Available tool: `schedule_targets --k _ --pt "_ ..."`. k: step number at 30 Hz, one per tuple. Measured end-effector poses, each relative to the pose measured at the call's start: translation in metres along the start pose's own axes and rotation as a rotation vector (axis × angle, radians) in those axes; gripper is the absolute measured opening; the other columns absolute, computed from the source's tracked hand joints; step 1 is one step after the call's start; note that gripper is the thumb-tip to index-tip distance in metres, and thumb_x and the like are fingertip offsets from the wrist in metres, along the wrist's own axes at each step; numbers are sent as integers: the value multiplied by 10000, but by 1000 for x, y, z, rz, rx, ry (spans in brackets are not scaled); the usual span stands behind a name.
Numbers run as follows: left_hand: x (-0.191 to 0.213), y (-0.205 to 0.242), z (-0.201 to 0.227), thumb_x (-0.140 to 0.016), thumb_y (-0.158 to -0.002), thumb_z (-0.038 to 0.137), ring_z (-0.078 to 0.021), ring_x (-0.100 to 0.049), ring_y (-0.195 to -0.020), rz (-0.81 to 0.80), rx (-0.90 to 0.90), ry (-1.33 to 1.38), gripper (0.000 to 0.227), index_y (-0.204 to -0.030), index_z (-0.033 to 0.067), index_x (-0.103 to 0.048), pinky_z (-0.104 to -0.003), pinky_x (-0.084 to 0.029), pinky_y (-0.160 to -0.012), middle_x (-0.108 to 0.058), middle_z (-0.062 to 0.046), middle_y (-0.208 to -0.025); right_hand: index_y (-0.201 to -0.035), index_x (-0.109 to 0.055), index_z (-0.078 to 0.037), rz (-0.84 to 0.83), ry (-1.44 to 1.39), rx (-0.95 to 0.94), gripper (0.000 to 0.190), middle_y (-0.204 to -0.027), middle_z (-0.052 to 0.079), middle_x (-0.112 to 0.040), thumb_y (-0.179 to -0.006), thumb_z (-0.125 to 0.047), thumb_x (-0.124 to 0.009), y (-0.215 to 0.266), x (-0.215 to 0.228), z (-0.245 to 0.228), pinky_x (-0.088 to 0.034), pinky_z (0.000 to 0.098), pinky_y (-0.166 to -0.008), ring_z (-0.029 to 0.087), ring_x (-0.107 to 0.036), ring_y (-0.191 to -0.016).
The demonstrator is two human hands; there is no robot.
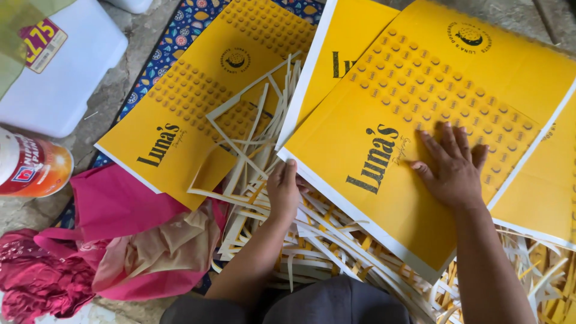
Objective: Stripping waste paper edges from die-cut cardboard donut boxes
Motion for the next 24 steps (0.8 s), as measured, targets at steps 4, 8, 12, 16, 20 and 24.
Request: schedule_targets --k 4,8,12,16,20,24 --pt "2 5 -1 -555 -1015 401 -217 -666 -503 20 -92 26 379 -764 117 -543 -337 -581 -466 -534 -53 -565 -1581 -387 -398 -22 -22 -46 727 -1732 76 -229 -927 -715 -399 2 2 -4 35 628 -1197 379 -82 -1602" --pt "4 15 6 -540 -1019 428 -165 -588 -464 54 -171 19 418 -721 140 -484 -311 -578 -442 -407 3 -572 -1572 -377 -424 -56 -21 -110 744 -1742 82 -187 -911 -764 -363 2 -3 0 82 622 -1196 354 -60 -1606" --pt "6 16 14 -536 -1052 338 -100 -233 -572 104 -342 -19 448 -674 178 -356 -332 -207 -567 -281 49 -588 -1572 -380 -439 -10 2 -84 729 -1735 71 -230 -919 -763 -368 4 -4 1 61 644 -1190 364 -100 -1604" --pt "6 21 15 -528 -1058 349 -83 -214 -577 152 -399 29 468 -660 171 -357 -307 -194 -568 -270 65 -586 -1570 -403 -429 31 35 -63 721 -1730 41 -262 -928 -756 -369 4 0 -3 9 668 -1165 371 -151 -1595" --pt "10 21 -1 -448 -1072 204 -113 -511 -597 207 -574 45 304 -846 122 -634 -280 -435 -560 -637 -4 -752 -1562 -383 -457 -27 20 -146 724 -1739 -3 -207 -911 -773 -353 5 -7 6 75 645 -1177 314 -91 -1607" --pt "27 14 -38 -500 -1027 261 -322 -721 -588 303 -57 391 319 -908 4 -647 -356 -516 -427 -725 -215 -759 -1572 -339 -470 -65 13 -295 746 -1741 34 -164 -903 -799 -298 -4 1 6 97 695 -1154 326 -56 -1600"
Point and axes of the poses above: each hand's wrist, its own y-axis away from the middle knuckle, its own x-axis out of the back of the hand, z = x × y, the point moved 10 cm from there along -y, towards the middle knuckle
